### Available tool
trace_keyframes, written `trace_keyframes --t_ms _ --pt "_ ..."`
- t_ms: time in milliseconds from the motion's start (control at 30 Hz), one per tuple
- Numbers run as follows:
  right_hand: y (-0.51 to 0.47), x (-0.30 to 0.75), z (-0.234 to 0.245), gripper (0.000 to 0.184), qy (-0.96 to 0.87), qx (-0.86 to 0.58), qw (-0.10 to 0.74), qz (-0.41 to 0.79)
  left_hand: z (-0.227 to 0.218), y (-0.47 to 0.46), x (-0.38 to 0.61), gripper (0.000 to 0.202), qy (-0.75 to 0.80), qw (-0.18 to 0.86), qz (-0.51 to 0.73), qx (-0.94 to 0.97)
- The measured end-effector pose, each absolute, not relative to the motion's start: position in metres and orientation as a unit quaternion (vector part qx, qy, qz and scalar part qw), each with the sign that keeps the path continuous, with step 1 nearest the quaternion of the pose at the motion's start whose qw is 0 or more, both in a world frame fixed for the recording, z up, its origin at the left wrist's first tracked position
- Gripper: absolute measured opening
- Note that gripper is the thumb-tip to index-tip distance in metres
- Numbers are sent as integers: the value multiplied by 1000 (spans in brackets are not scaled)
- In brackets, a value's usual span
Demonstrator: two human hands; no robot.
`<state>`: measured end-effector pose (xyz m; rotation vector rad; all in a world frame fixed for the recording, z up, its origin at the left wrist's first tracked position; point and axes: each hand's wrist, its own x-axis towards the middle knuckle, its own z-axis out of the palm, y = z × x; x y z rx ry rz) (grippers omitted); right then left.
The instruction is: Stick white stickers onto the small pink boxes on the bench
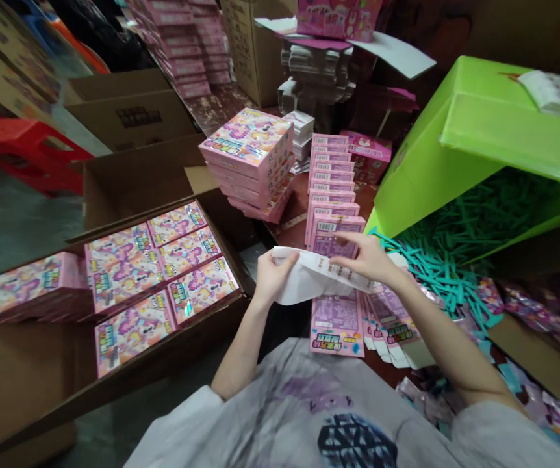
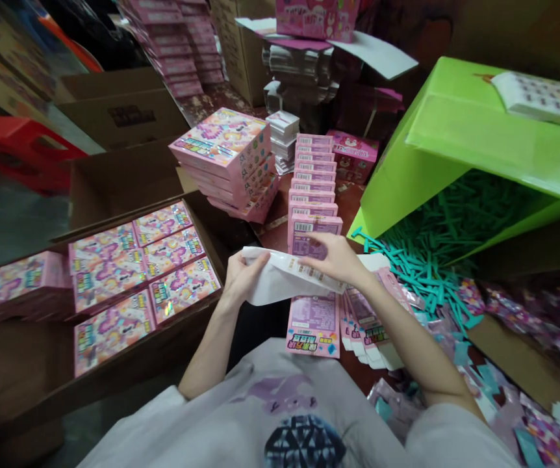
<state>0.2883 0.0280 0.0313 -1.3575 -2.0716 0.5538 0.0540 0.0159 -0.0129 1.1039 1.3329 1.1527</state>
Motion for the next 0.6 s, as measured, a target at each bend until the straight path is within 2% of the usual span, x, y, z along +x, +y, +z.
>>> trace_keyframes --t_ms 67,100,200,267,333,467,600 --pt "19 281 35 23 -791 -476 251 290 -4 12 55 35 544 454 474 523" --pt "17 279 36 18 -791 -472 241 306 2 10 56 36 543 396 475 569" --pt "19 278 38 15 -797 -465 238 303 22 4 61 45 523 161 437 714" --pt "21 279 40 14 -813 -444 239 292 31 3 65 35 478 74 376 790" --pt "23 280 43 15 -825 -423 237 291 34 7 68 22 430 68 322 841" --pt "24 278 46 16 -825 -421 209 315 29 17 69 22 404 91 265 871" --pt "22 273 41 16 -836 -414 261 248 27 19 67 22 417 89 249 869"
